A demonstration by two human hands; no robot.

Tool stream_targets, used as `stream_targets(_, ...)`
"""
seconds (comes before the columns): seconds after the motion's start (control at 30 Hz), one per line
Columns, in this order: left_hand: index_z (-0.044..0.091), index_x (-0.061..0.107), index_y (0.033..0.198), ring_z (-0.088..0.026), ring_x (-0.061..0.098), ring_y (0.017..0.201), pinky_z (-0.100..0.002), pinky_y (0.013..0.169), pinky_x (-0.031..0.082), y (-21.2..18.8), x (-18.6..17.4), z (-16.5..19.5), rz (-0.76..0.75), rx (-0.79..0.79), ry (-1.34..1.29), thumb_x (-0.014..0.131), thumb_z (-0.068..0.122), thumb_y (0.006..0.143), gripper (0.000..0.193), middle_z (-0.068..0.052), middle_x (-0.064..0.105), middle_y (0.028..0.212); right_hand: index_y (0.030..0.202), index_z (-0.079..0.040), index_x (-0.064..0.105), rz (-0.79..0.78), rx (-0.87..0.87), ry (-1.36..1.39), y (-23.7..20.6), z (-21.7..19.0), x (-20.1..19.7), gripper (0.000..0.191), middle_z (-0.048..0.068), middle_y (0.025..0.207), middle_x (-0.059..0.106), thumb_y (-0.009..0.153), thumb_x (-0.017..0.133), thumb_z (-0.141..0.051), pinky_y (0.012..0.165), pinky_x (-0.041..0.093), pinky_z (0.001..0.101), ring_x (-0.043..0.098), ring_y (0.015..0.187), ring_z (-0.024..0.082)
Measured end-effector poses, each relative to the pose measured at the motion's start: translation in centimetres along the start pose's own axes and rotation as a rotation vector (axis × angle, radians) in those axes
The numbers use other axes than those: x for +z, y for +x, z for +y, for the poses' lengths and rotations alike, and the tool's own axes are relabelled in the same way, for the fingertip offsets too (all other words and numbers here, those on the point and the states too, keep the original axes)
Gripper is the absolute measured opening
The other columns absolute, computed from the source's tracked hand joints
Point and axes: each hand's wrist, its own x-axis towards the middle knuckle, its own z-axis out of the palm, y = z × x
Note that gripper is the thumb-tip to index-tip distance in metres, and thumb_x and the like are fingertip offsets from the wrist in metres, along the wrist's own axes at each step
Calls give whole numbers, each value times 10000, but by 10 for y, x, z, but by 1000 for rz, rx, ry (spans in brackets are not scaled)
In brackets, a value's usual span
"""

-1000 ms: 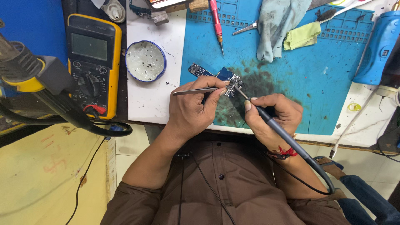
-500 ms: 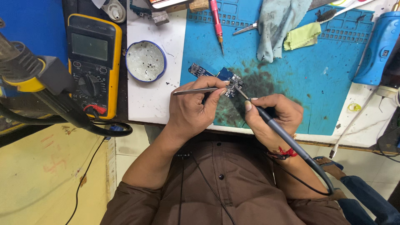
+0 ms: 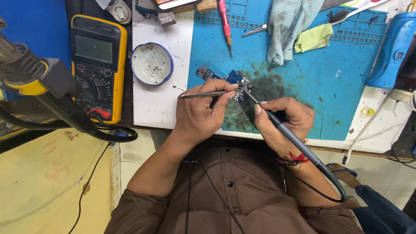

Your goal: The person uses a soldering iron and tweezers to work on a small blue circuit board, applying solder to various points. The person briefly opens a drawer to retrieve an item before continuing the soldering process.

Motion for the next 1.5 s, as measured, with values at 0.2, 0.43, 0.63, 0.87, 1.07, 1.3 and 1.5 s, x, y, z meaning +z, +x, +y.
stream_targets(0.2,92,694,1060,-147,713,679,-282,611,523,0,0,0,-7,-11,3,729,143,999,87,-41,770,929,975,-11,688,2,-15,26,-3,4,-1,100,32,799,698,944,780,-36,551,443,183,622,611,39)
stream_targets(0.43,89,694,1066,-172,729,730,-294,650,546,0,0,0,-11,-15,5,724,143,1003,88,-51,769,949,1049,-11,642,83,94,163,-10,12,-2,126,-3,814,653,1000,754,-36,627,427,174,548,676,13)
stream_targets(0.63,83,698,1084,-186,766,843,-293,715,570,2,-2,-3,-13,-31,-72,721,121,1003,93,-64,771,1000,1051,-17,628,120,107,240,-9,17,2,133,-15,858,630,1000,750,-36,627,419,168,535,681,9)
stream_targets(0.87,67,701,1084,-161,763,842,-284,727,567,5,0,-5,15,-40,-115,713,94,1002,87,-65,776,987,1026,1,651,158,35,56,-7,11,-9,127,26,791,673,1002,764,-52,610,440,184,579,666,33)
stream_targets(1.07,67,691,1083,-161,752,792,-286,692,551,8,1,-5,35,-46,-114,718,114,1002,97,-59,767,939,924,-25,721,60,20,-353,3,-14,-33,161,63,731,679,948,807,-158,617,475,258,633,635,101)
stream_targets(1.3,63,695,1072,-174,737,815,-296,717,542,13,2,-5,74,36,-90,720,133,1004,100,-70,748,947,878,-51,729,-4,94,-391,7,-29,-42,164,59,646,661,902,806,-193,548,456,273,622,550,123)
stream_targets(1.5,53,703,1070,-161,712,769,-289,696,532,14,2,-6,67,8,-110,728,142,992,121,-71,738,930,947,-88,733,-73,-65,-394,10,-32,-47,102,55,816,694,869,786,-128,659,509,319,670,728,207)
